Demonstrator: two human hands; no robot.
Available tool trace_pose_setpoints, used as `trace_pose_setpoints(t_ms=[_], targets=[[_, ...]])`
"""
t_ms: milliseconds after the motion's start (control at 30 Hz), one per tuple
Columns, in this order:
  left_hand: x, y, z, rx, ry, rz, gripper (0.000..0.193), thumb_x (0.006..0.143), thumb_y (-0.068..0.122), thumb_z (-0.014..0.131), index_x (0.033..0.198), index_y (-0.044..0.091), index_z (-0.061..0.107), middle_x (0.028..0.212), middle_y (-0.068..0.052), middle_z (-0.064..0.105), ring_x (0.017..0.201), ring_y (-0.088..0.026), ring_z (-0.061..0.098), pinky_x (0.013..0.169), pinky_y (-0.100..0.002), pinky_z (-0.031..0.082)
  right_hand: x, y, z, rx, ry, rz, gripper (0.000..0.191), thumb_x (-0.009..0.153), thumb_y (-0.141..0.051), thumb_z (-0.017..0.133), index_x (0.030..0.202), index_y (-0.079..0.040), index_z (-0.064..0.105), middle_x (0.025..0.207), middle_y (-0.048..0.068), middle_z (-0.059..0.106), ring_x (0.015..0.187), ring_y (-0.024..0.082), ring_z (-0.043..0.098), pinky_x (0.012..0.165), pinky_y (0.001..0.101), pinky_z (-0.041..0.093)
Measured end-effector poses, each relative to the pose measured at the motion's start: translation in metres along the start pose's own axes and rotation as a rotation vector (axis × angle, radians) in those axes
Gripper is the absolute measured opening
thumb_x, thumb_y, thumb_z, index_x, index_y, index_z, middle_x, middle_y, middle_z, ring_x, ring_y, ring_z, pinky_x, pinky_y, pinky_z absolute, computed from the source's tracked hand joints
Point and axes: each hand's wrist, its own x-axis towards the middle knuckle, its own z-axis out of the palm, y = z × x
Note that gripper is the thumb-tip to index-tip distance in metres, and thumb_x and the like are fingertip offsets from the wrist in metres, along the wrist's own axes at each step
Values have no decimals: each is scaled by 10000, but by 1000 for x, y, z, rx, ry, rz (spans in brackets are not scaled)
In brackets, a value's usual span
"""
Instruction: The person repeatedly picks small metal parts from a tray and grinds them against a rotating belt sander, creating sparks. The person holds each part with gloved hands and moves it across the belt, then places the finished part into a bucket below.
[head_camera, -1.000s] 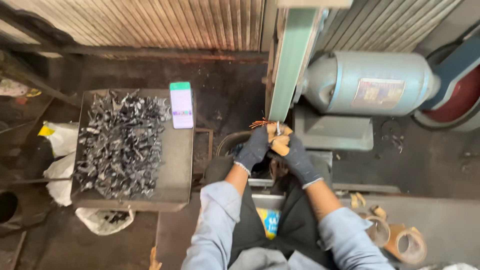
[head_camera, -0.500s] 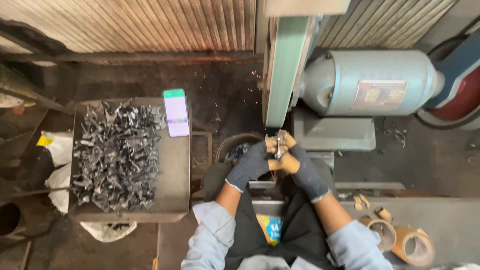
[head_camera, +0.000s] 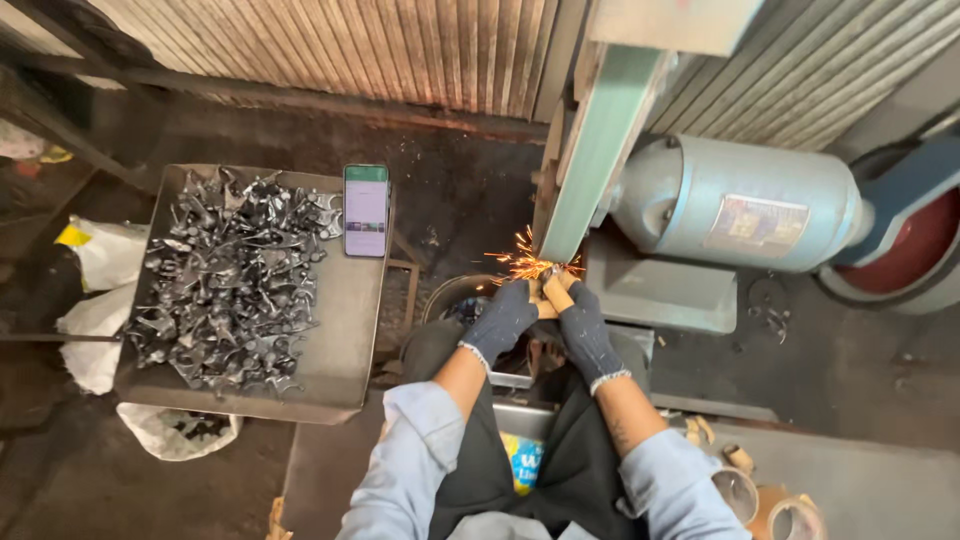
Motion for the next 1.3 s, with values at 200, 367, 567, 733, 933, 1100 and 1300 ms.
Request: trace_pose_setpoints(t_ms=[200,367,567,733,933,1100,1300], targets=[[8,9,7,-130,-44,36,236,876,152,706,1008,-39,743,861,-98,758,823,-168,678,717,-337,525,12,3,-7,95,73,176,302,985,-275,659,1093,7,647,959,107,710,796,193,683,693,326,546],[11,26,21,-517,-339,-69,261,962,242,738,965,-19,752,887,-55,737,807,-118,668,737,-277,538,-18,-11,-33,223,-4,109,276,912,-246,639,1071,-21,654,971,68,718,853,165,692,759,309,581],[5,51,32,-846,-84,-106,307,947,287,747,1015,-4,680,861,-45,708,715,-124,675,611,-265,531,32,16,-45,232,226,-4,200,1003,-279,674,1042,-83,674,852,18,661,698,130,585,587,280,457],[-14,64,10,-602,-63,52,411,946,378,713,1105,0,719,903,-67,735,740,-156,689,624,-302,556,26,6,-38,20,264,2,241,991,-354,589,971,-124,661,768,-4,653,612,119,564,504,268,423],[-66,56,-88,495,190,270,603,884,538,642,1287,90,657,1113,-223,711,1034,-423,679,915,-492,505,-37,-3,4,-173,162,-336,258,1076,-211,626,1303,-89,643,1143,45,648,990,140,618,846,277,524],[-114,25,-203,1566,746,4,177,867,81,604,1012,104,704,850,-78,696,781,-231,704,647,-405,546,-69,-8,17,-1028,109,-179,398,991,-280,643,1311,-49,689,1289,115,706,1197,195,627,1029,314,435],[-114,-14,-283,1441,518,-217,201,982,148,555,1062,98,733,956,-154,755,879,-338,739,712,-477,568,-53,32,43,-1295,-206,-132,559,887,-392,740,1324,-58,644,1343,159,667,1293,270,600,1082,354,433]])
